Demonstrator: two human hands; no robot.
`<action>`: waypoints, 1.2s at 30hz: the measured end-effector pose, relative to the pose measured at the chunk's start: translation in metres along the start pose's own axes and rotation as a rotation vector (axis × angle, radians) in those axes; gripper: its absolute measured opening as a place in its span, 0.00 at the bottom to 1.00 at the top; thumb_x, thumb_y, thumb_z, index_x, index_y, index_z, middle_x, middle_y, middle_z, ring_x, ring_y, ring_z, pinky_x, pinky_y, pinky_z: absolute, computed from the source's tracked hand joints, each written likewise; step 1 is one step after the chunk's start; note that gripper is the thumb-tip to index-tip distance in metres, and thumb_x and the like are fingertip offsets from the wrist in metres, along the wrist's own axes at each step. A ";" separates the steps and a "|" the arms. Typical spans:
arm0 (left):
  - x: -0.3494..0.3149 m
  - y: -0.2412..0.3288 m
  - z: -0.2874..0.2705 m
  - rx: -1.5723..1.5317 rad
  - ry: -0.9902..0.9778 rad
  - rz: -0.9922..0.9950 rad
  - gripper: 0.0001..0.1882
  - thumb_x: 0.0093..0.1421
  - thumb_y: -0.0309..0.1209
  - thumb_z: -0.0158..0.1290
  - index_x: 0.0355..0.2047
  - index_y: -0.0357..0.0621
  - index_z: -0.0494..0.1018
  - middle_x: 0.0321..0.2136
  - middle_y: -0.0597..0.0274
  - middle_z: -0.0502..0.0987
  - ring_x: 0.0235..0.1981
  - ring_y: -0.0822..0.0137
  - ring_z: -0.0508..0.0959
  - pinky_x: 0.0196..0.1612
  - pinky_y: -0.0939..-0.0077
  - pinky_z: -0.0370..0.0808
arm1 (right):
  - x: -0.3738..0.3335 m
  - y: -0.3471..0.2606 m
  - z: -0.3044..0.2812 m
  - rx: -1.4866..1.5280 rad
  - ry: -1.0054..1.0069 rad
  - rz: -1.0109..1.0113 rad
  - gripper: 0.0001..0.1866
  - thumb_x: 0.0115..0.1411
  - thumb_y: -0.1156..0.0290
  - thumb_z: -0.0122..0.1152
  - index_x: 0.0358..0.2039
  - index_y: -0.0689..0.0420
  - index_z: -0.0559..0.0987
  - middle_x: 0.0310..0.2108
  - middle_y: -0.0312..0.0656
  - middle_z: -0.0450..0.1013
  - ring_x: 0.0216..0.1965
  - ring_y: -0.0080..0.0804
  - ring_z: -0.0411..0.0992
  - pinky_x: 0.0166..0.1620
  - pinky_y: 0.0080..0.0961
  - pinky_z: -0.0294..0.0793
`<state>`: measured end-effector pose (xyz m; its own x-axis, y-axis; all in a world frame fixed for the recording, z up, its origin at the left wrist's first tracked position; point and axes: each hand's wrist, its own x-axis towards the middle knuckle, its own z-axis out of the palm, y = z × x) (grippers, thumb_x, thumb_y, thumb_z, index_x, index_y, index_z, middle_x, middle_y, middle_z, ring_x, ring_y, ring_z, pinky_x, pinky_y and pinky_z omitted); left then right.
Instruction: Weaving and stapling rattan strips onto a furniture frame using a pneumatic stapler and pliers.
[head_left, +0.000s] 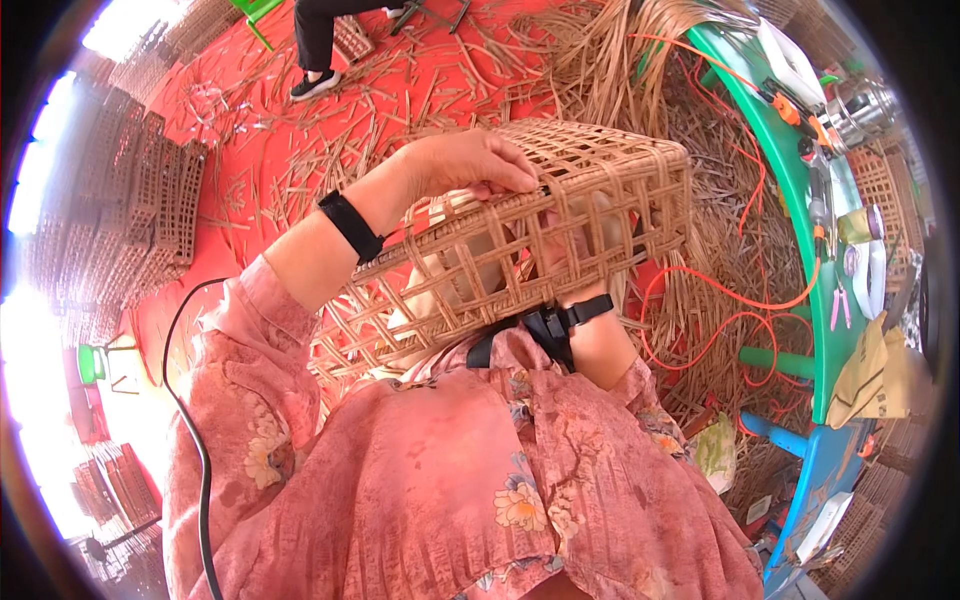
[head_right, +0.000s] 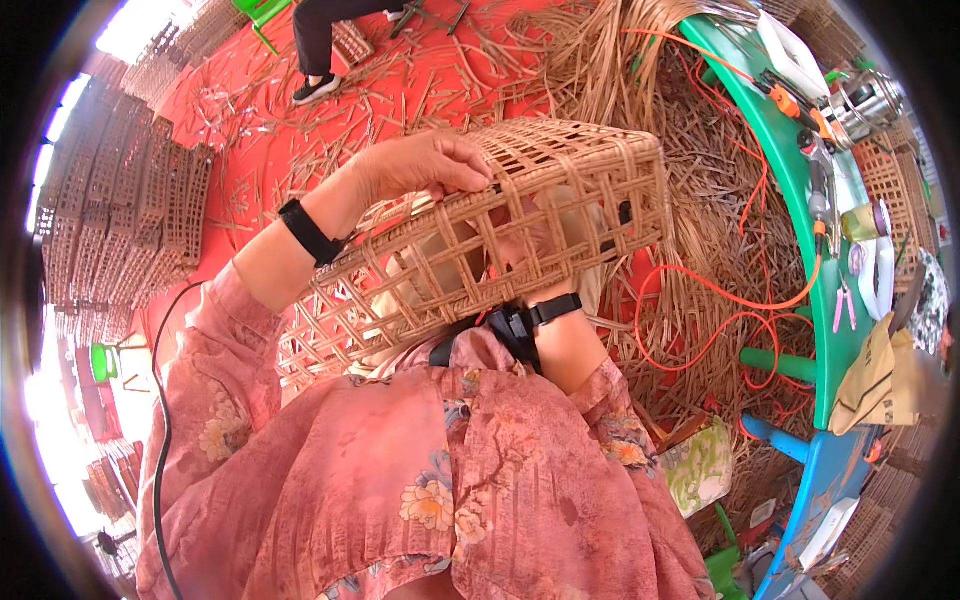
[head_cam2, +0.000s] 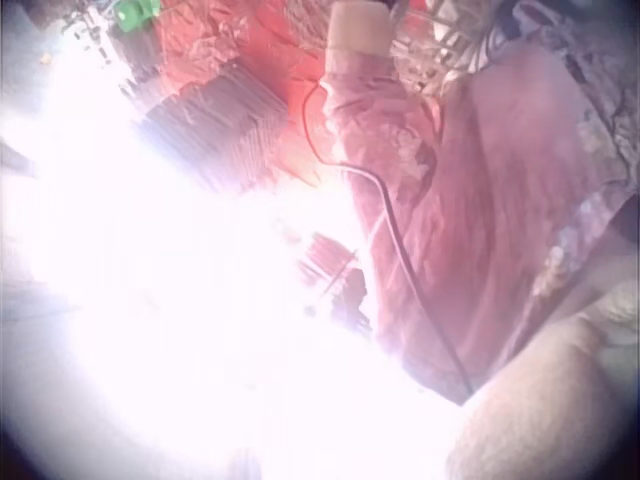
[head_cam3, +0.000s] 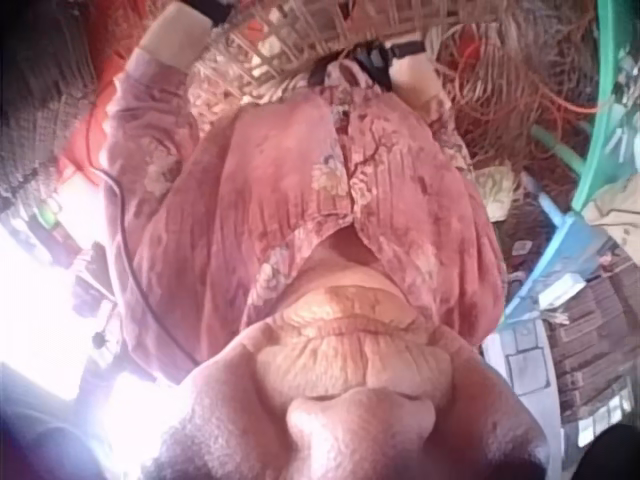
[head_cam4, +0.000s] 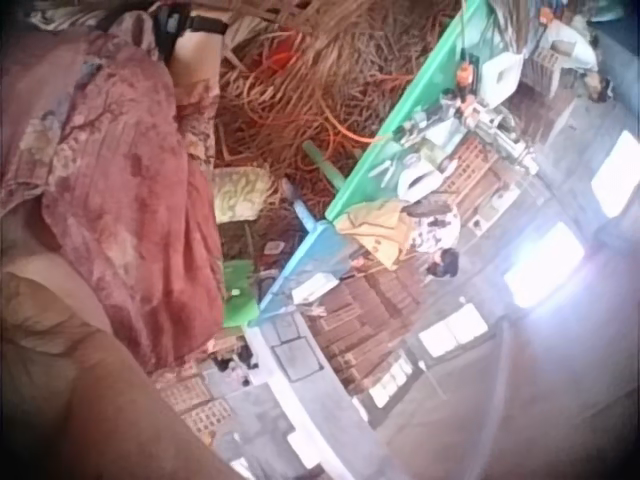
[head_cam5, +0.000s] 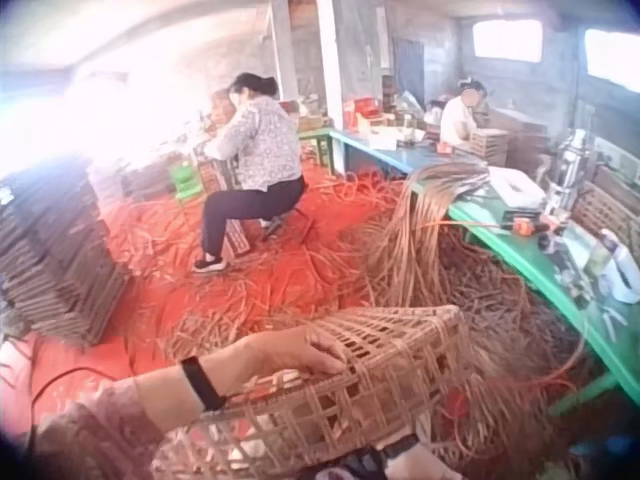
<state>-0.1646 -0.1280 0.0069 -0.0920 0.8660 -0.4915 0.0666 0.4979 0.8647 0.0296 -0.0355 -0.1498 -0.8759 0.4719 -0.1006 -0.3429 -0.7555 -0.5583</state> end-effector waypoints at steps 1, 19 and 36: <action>-0.001 -0.001 0.000 -0.027 0.000 0.015 0.10 0.57 0.38 0.61 0.36 0.48 0.79 0.29 0.77 0.75 0.28 0.83 0.71 0.28 0.86 0.68 | 0.000 0.003 0.002 0.017 0.006 0.006 0.20 0.69 0.60 0.44 0.53 0.61 0.67 0.51 0.47 0.67 0.51 0.39 0.69 0.53 0.36 0.73; 0.010 0.006 -0.015 -0.053 -0.185 -0.040 0.13 0.53 0.39 0.63 0.35 0.45 0.79 0.24 0.74 0.76 0.22 0.81 0.72 0.24 0.85 0.70 | 0.005 0.000 -0.003 0.134 0.061 0.071 0.22 0.69 0.59 0.42 0.55 0.61 0.65 0.53 0.49 0.66 0.53 0.42 0.68 0.55 0.38 0.73; 0.011 0.005 -0.013 -0.055 -0.185 -0.010 0.11 0.54 0.38 0.63 0.32 0.44 0.80 0.22 0.74 0.76 0.21 0.82 0.72 0.25 0.85 0.70 | -0.035 -0.025 0.021 0.282 -0.049 0.232 0.23 0.70 0.57 0.41 0.57 0.61 0.64 0.56 0.51 0.65 0.55 0.45 0.68 0.56 0.40 0.73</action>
<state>-0.1781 -0.1168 0.0068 0.0917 0.8577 -0.5060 0.0118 0.5072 0.8618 0.0611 -0.0427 -0.1150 -0.9543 0.2558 -0.1544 -0.2070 -0.9387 -0.2757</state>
